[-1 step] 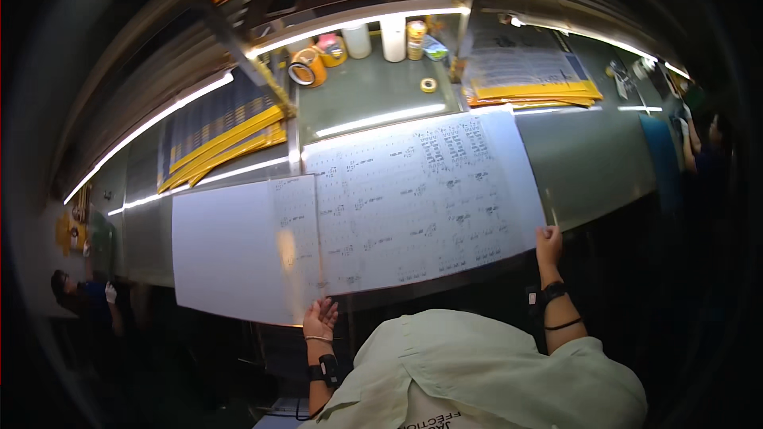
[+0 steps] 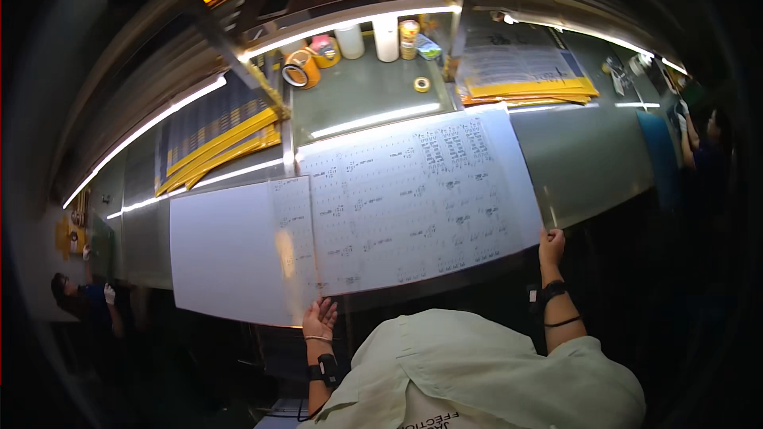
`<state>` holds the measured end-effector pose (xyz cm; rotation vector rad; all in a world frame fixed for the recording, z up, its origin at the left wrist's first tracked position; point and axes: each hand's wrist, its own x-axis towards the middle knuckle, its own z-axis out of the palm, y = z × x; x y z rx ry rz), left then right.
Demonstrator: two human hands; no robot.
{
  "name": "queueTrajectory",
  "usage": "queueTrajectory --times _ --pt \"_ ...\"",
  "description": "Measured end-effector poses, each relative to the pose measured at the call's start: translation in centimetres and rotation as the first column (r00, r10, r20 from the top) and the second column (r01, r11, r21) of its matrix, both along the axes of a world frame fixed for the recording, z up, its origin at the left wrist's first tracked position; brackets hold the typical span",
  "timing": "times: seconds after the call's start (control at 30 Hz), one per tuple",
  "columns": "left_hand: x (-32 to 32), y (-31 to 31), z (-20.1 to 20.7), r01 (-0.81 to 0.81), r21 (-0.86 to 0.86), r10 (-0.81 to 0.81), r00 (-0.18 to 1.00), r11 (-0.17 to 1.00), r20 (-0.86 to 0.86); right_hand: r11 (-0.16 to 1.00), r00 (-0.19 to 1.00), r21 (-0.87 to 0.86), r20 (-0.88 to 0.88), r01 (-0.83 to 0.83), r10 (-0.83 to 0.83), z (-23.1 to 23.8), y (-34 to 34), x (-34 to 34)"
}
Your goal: The person is inspecting and sorting metal sheets, placing them onto drying racks.
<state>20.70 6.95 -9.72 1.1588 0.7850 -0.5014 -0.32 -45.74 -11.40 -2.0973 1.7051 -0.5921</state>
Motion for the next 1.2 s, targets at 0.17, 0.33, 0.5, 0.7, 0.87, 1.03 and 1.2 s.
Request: queueTrajectory --times 0.17,0.33,0.5,0.7,0.87,1.03,1.2 --pt "0.2 -1.4 -0.8 0.082 0.027 -0.082 0.997 0.996 0.005 0.573 0.872 0.811 0.363 -0.121 -0.329 0.2 -1.7 -2.2" --pt "-0.7 -4.6 -0.4 0.069 0.017 -0.069 0.998 0.997 -0.014 0.670 0.790 0.731 0.485 -0.132 -0.374 -1.0 -3.5 -4.3" --pt "-1.6 -7.4 0.0 0.011 -0.037 -0.012 1.000 0.999 -0.027 0.633 0.805 0.768 0.432 -0.092 -0.407 2.5 -6.5 -5.8" --pt "-1.9 -8.6 0.8 0.014 -0.037 -0.015 1.000 0.999 -0.026 0.546 0.955 0.837 0.177 -0.020 -0.236 2.8 -5.4 -8.7" --pt "-4.1 -8.5 0.8 0.018 -0.064 -0.021 0.998 0.998 -0.057 0.567 0.878 0.766 0.456 -0.303 -0.146 4.8 -0.3 -6.2" --pt "-5.7 -8.1 0.4 0.041 -0.048 -0.046 0.994 0.998 -0.099 0.629 0.856 0.771 0.386 -0.094 -0.345 2.7 -1.1 -6.2" --pt "-6.0 -7.4 1.2 0.153 -0.023 -0.155 0.974 0.988 -0.166 0.683 0.813 0.700 0.512 -0.208 -0.277 0.9 -2.2 -7.6"
